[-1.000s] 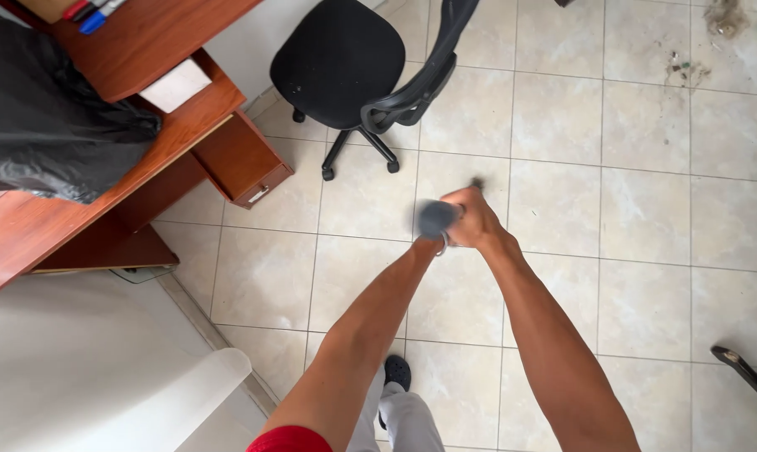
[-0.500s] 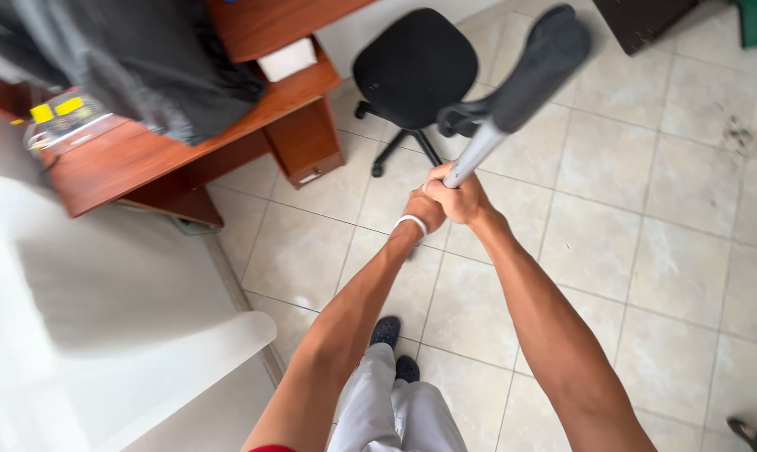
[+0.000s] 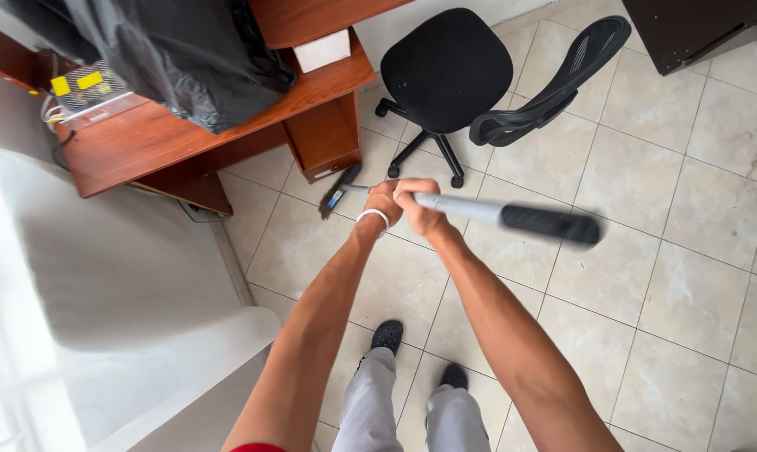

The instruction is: Sweeping debris off a tiled floor using a broom and then adjusting a bicycle trainer device.

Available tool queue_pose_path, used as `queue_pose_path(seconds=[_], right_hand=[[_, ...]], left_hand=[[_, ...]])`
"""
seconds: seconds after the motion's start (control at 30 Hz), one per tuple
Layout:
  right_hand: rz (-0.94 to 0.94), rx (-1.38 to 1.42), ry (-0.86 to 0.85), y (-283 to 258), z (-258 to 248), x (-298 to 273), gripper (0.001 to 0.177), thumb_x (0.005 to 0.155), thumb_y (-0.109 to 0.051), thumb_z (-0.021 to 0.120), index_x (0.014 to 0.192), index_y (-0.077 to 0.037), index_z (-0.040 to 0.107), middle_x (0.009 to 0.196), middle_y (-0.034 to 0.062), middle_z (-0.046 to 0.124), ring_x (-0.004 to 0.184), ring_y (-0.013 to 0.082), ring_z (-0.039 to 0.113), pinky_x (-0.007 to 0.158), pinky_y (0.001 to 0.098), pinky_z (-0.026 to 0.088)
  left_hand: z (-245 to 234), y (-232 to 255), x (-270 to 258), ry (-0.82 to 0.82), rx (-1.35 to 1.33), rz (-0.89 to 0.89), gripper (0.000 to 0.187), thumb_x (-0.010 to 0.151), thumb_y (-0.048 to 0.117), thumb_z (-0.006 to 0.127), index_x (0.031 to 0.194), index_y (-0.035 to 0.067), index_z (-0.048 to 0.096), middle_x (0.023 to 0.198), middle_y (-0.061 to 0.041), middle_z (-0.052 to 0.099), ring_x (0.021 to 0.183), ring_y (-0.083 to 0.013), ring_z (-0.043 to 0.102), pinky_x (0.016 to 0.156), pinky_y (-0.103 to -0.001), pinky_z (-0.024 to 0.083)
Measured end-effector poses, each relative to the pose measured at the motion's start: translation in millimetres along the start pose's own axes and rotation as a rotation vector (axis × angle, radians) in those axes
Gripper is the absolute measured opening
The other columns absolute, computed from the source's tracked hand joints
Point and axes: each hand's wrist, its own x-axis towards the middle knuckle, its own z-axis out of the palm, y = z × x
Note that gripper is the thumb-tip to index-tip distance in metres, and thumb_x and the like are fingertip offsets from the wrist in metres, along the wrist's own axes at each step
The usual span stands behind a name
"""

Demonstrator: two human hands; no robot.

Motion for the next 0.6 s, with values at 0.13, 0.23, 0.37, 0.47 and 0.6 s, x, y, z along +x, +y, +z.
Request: queue_pose_path(seconds=[0.13, 0.23, 0.37, 0.47, 0.6], right_hand=[[0.024, -0.060, 0.009, 24, -20, -31, 0.017, 0.089, -0.004, 0.059, 0.073, 0.002, 0.058, 0.068, 0.0059, 0.058, 0.067, 0.0132, 0.054, 0.062, 0.0312, 0.044], [0.037, -0.064, 0.042, 28, -48, -52, 0.017, 0.088, -0.001, 0.056, 0.072, 0.002, 0.057, 0.066, 0.0058, 0.057, 0.064, 0.0120, 0.052, 0.060, 0.0301, 0.042], [0.090, -0.088, 0.095, 24, -83, -69, 0.016, 0.087, 0.000, 0.056, 0.071, 0.002, 0.058, 0.064, 0.0048, 0.056, 0.061, 0.0114, 0.050, 0.057, 0.0296, 0.039], [0.106, -0.076, 0.105, 16, -107, -88, 0.015, 0.086, 0.000, 0.056, 0.073, 0.003, 0.060, 0.063, 0.0043, 0.057, 0.060, 0.0113, 0.050, 0.057, 0.0292, 0.039], [0.130, -0.054, 0.105, 7, -152, -116, 0.015, 0.087, -0.001, 0.056, 0.074, 0.004, 0.062, 0.063, 0.0052, 0.057, 0.060, 0.0117, 0.050, 0.057, 0.0290, 0.040]], left_hand=[[67, -40, 21, 0.045, -0.100, 0.071, 0.033, 0.087, 0.019, 0.063, 0.116, 0.008, 0.069, 0.110, -0.027, 0.071, 0.112, -0.0431, 0.066, 0.097, -0.044, 0.051], [91, -21, 13, 0.018, -0.095, 0.067, 0.026, 0.089, 0.017, 0.061, 0.112, 0.006, 0.068, 0.104, -0.027, 0.071, 0.111, -0.0451, 0.064, 0.108, -0.044, 0.042], [113, 13, 6, -0.095, 0.003, 0.020, 0.021, 0.093, 0.017, 0.058, 0.105, 0.004, 0.070, 0.101, -0.027, 0.073, 0.115, -0.0457, 0.063, 0.121, -0.044, 0.030], [139, 27, -5, -0.143, 0.019, -0.044, 0.025, 0.091, 0.019, 0.059, 0.110, 0.006, 0.069, 0.107, -0.025, 0.072, 0.120, -0.0452, 0.059, 0.117, -0.043, 0.035], [168, 72, -26, -0.186, 0.047, -0.109, 0.035, 0.088, 0.024, 0.063, 0.120, 0.011, 0.070, 0.118, -0.023, 0.070, 0.125, -0.0436, 0.056, 0.108, -0.045, 0.043]])
